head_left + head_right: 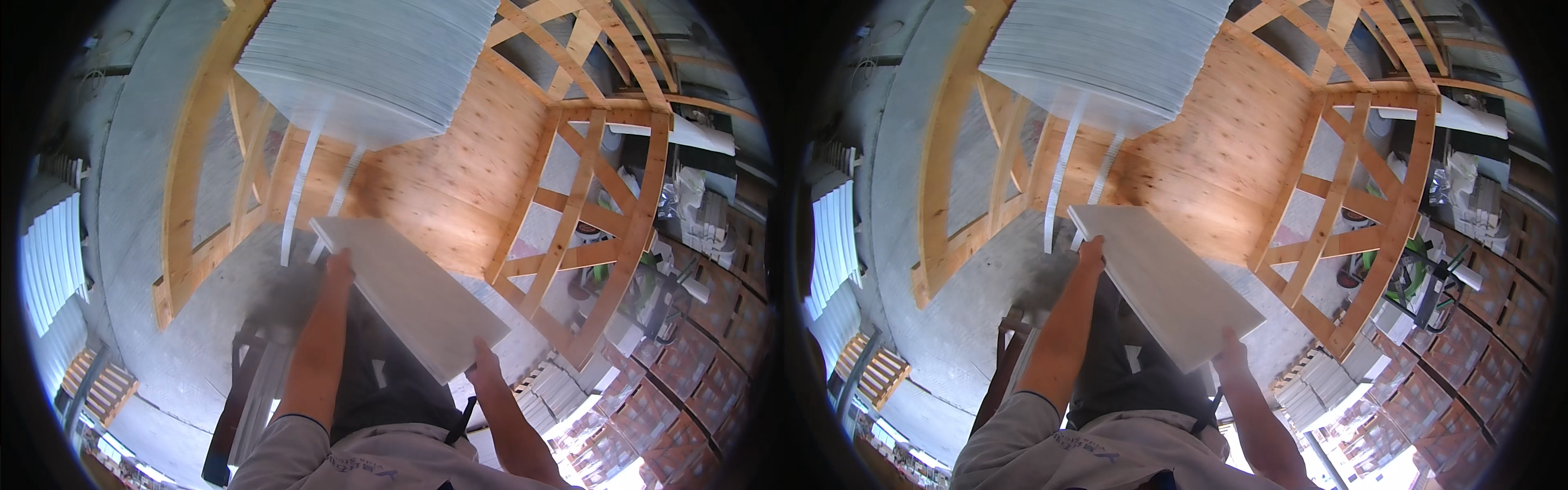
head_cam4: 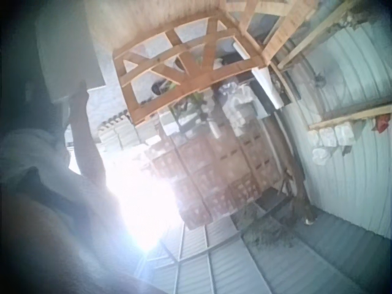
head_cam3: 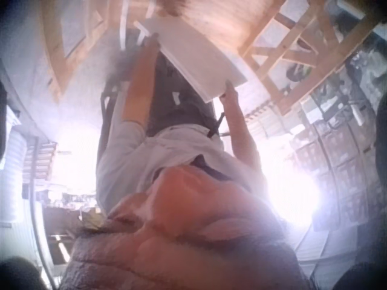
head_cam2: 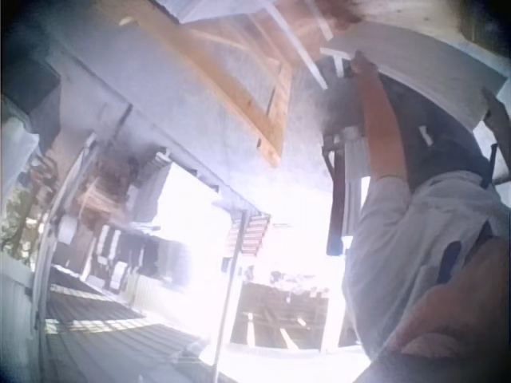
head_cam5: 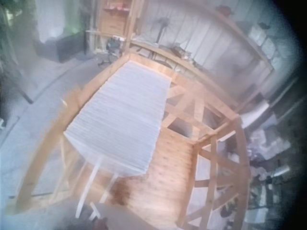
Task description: The person repeatedly picks up white rectangular panels from a stack and places them onto a wooden pallet. The person walks back and forth between the source stack and the pallet, handling one panel at a time and stacking them neatly.
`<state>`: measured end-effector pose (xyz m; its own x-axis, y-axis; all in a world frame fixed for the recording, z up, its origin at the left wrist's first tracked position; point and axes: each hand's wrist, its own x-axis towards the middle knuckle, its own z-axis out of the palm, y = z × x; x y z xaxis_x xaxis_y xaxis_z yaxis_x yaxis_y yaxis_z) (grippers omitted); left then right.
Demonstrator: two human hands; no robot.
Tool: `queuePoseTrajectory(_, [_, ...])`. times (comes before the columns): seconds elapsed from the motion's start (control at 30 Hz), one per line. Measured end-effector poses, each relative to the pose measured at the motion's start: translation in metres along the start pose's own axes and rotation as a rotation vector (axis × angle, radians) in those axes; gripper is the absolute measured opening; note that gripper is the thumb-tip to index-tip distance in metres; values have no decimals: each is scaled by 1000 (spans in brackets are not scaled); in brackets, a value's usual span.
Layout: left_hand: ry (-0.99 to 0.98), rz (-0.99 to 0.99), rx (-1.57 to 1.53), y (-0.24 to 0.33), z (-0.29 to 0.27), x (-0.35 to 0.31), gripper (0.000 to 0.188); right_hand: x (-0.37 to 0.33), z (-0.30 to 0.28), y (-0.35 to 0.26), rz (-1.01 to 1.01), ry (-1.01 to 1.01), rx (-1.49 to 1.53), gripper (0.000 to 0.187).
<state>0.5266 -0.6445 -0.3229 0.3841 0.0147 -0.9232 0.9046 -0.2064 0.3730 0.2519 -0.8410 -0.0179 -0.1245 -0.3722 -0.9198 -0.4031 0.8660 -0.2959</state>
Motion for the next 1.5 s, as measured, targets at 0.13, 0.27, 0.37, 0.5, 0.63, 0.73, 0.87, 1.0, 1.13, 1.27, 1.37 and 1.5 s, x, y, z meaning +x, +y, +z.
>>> queuePoseTrajectory(0.13, [-170, 418, 780, -2, -16, -52, 33, -16, 33, 3, 19, -166, 4, 44])
queuePoseTrajectory(0.27, [-155, 44, 209, 42, -26, -139, 32, -26, 71, 13, -160, -486, -144, 41])
queuePoseTrajectory(0.37, [-83, -62, 162, 88, -58, -174, 34, -50, 85, 7, -21, -700, -184, 37])
queuePoseTrajectory(0.5, [-65, 54, 248, 149, -110, -140, 31, -67, 76, -16, -397, -923, -554, 36])
queuePoseTrajectory(0.63, [-211, 60, 239, 187, -151, -114, 25, -29, 85, -48, 581, -421, 302, 42])
queuePoseTrajectory(0.73, [-217, -31, 280, 186, -159, -101, 22, 2, 123, -59, 619, -482, 119, 45])
queuePoseTrajectory(0.87, [-223, 197, 364, 166, -156, -95, 27, 14, 163, -63, 552, -462, 51, 42])
queuePoseTrajectory(1.0, [-216, 231, -191, 160, -155, -147, 44, 5, 172, -68, 478, -436, 59, 46])
queuePoseTrajectory(1.13, [-105, 49, -371, 187, -146, -223, 58, 0, 175, -72, 464, -426, 14, 43])
queuePoseTrajectory(1.27, [-22, 221, -136, 171, -121, -262, 63, 4, 173, -65, 457, -418, -6, 41])
queuePoseTrajectory(1.37, [169, 224, -158, 162, -98, -266, 58, 3, 170, -62, 415, -425, -50, 44])
queuePoseTrajectory(1.5, [369, 57, -580, 162, -71, -267, 56, -12, 177, -75, 429, -399, -341, 49])
